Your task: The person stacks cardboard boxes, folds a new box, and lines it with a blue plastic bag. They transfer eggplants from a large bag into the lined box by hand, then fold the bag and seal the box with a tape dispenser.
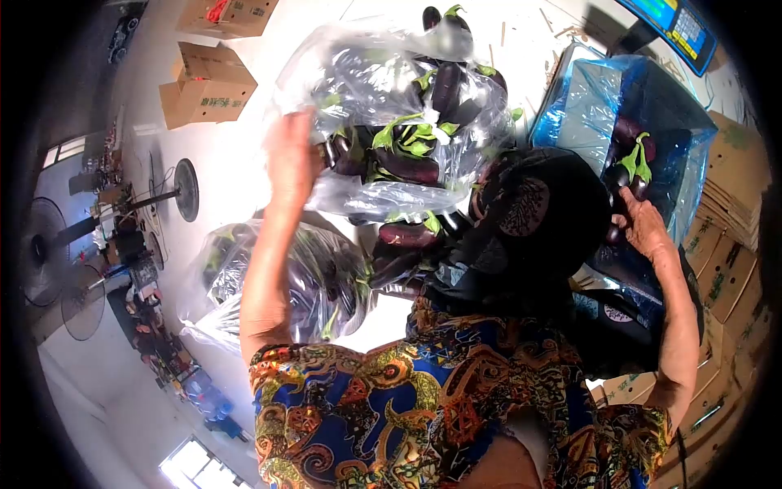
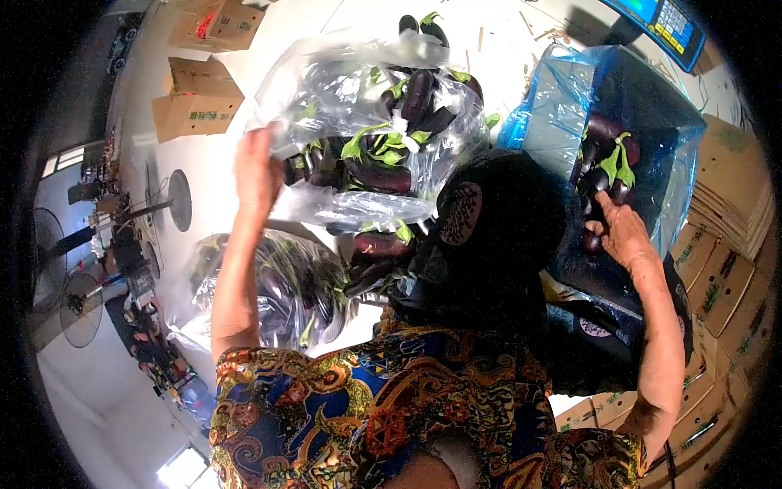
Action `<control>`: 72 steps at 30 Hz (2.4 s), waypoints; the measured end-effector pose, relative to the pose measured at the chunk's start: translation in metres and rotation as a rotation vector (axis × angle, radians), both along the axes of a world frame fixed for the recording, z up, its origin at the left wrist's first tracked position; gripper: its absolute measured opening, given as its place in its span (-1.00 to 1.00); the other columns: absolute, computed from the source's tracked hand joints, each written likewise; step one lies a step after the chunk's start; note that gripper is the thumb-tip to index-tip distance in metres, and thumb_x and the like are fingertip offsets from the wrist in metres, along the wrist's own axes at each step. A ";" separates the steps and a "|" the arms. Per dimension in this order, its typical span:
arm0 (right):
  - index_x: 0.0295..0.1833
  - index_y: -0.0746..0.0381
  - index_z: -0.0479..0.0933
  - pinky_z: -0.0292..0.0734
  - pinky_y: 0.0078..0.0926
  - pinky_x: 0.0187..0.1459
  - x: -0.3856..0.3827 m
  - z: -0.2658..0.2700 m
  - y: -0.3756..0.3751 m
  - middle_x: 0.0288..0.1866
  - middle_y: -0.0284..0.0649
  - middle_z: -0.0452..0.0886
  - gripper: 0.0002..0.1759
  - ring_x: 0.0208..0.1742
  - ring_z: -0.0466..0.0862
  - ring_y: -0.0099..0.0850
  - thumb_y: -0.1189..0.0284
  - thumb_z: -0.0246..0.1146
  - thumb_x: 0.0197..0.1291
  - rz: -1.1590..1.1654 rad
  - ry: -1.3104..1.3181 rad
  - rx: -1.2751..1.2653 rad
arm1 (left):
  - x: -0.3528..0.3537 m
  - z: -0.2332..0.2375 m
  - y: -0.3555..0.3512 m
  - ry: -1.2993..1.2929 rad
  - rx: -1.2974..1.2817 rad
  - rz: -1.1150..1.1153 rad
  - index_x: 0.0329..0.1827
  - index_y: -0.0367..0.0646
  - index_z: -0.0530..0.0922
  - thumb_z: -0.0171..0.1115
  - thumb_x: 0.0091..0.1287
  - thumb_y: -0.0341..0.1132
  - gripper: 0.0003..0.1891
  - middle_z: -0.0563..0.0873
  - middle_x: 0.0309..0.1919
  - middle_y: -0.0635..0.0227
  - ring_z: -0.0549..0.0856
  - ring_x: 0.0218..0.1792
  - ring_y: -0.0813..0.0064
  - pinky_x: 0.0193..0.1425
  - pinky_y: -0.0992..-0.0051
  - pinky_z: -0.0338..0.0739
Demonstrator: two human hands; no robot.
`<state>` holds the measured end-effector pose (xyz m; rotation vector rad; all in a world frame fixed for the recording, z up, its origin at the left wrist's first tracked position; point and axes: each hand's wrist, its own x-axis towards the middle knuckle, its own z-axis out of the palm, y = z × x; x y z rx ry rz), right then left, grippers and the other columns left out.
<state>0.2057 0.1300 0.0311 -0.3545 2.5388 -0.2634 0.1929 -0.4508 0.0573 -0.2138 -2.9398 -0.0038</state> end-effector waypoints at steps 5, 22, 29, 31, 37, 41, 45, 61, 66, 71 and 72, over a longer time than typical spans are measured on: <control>0.34 0.25 0.34 0.49 -0.09 -0.23 -0.002 -0.001 -0.002 -0.40 0.25 0.54 -0.39 -0.30 0.58 0.18 0.57 0.26 0.14 -0.023 -0.009 0.043 | -0.030 -0.078 0.042 -0.599 0.290 -0.084 0.00 -0.10 0.65 0.15 0.17 -0.38 -0.68 0.70 -0.14 -0.02 0.69 -0.11 -0.04 -0.01 0.17 0.58; 0.27 0.14 0.30 0.42 -0.23 -0.37 -0.011 -0.025 0.014 -0.30 0.00 0.55 -0.42 -0.35 0.55 0.01 0.63 0.26 0.13 -0.171 -0.135 -0.199 | -0.226 -0.147 -0.022 -0.015 0.808 0.464 0.30 -0.36 0.39 0.36 0.14 -0.30 -0.35 0.63 0.09 -0.02 0.63 0.10 0.19 0.20 0.32 0.52; 0.08 0.09 0.30 0.38 0.06 -0.19 -0.018 -0.006 -0.004 -0.35 0.14 0.56 -0.67 -0.19 0.55 0.21 0.36 0.23 0.29 -0.103 -0.096 -0.109 | -0.091 -0.185 0.143 -0.671 0.082 0.149 0.37 -0.19 0.18 0.36 0.18 0.06 -0.18 0.62 0.00 -0.17 0.65 -0.01 -0.15 0.06 0.05 0.54; 0.10 0.10 0.30 0.38 0.08 -0.16 -0.018 0.003 0.003 -0.36 0.14 0.57 -0.67 -0.19 0.56 0.20 0.31 0.21 0.32 -0.093 -0.137 -0.128 | -0.083 -0.187 0.147 -0.518 0.154 0.133 0.15 -0.21 0.31 0.37 0.14 -0.03 -0.35 0.66 -0.11 -0.06 0.69 -0.10 -0.07 0.01 0.08 0.58; 0.16 0.22 0.46 0.48 -0.07 -0.02 -0.033 0.023 0.017 -0.18 0.16 0.64 -0.58 -0.03 0.60 0.13 0.23 0.24 0.30 -0.178 -0.121 -0.175 | -0.066 -0.119 0.126 -0.625 0.979 0.001 0.33 -0.24 0.43 0.29 0.26 -0.30 -0.45 0.69 -0.03 0.22 0.62 -0.09 0.52 0.08 0.50 0.48; 0.13 0.31 0.48 0.57 -0.19 -0.04 -0.044 0.043 0.018 -0.18 0.09 0.68 -0.57 -0.08 0.68 0.00 0.22 0.25 0.31 -0.288 -0.036 -0.375 | -0.063 -0.045 0.151 -0.373 1.175 0.099 0.34 -0.23 0.42 0.22 0.31 -0.27 -0.47 0.61 0.12 0.22 0.60 0.01 0.44 0.17 0.48 0.45; 0.22 0.23 0.48 0.47 -0.35 0.10 -0.053 0.068 0.004 -0.07 -0.20 0.66 -0.49 -0.01 0.63 -0.31 0.12 0.23 0.32 -0.394 -0.059 -0.887 | -0.075 0.012 0.187 -0.391 1.730 -0.185 0.39 -0.30 0.27 0.12 0.42 -0.08 -0.39 0.55 0.13 0.09 0.60 0.07 0.34 0.17 0.32 0.51; 0.35 0.35 0.28 0.49 -0.37 0.06 -0.040 0.052 -0.037 0.09 -0.10 0.56 -0.22 0.02 0.57 -0.33 0.09 0.36 0.18 -1.154 -0.257 -1.016 | -0.070 -0.050 0.219 -0.786 1.367 0.011 0.10 -0.31 0.57 0.15 0.43 -0.29 -0.70 0.71 -0.23 0.32 0.65 -0.26 0.58 -0.11 0.60 0.51; 0.40 0.27 0.26 0.46 -0.33 0.04 -0.061 -0.002 -0.052 0.11 -0.17 0.55 -0.33 0.00 0.54 -0.39 0.19 0.25 0.29 -1.078 -0.294 -0.897 | -0.018 -0.103 0.148 -0.722 1.124 0.091 0.05 -0.27 0.59 0.18 0.40 -0.29 -0.73 0.70 -0.25 0.36 0.64 -0.22 0.57 -0.03 0.55 0.50; 0.38 0.31 0.23 0.32 -0.29 0.27 -0.052 -0.037 -0.029 0.20 0.10 0.51 -0.27 0.23 0.50 -0.04 0.03 0.16 0.29 -0.686 0.024 -0.407 | -0.038 -0.097 0.098 -0.396 0.745 0.053 -0.02 -0.28 0.62 0.21 0.33 -0.31 -0.74 0.72 -0.28 0.13 0.71 -0.27 0.38 -0.10 0.42 0.56; 0.41 0.30 0.19 0.28 -0.29 0.31 -0.054 -0.032 -0.028 0.25 0.13 0.48 -0.25 0.28 0.48 -0.03 0.05 0.16 0.29 -0.670 -0.046 -0.381 | -0.050 -0.101 0.087 -0.276 0.607 -0.002 -0.01 -0.26 0.63 0.22 0.31 -0.31 -0.73 0.72 -0.19 0.03 0.74 -0.23 0.18 -0.10 0.33 0.59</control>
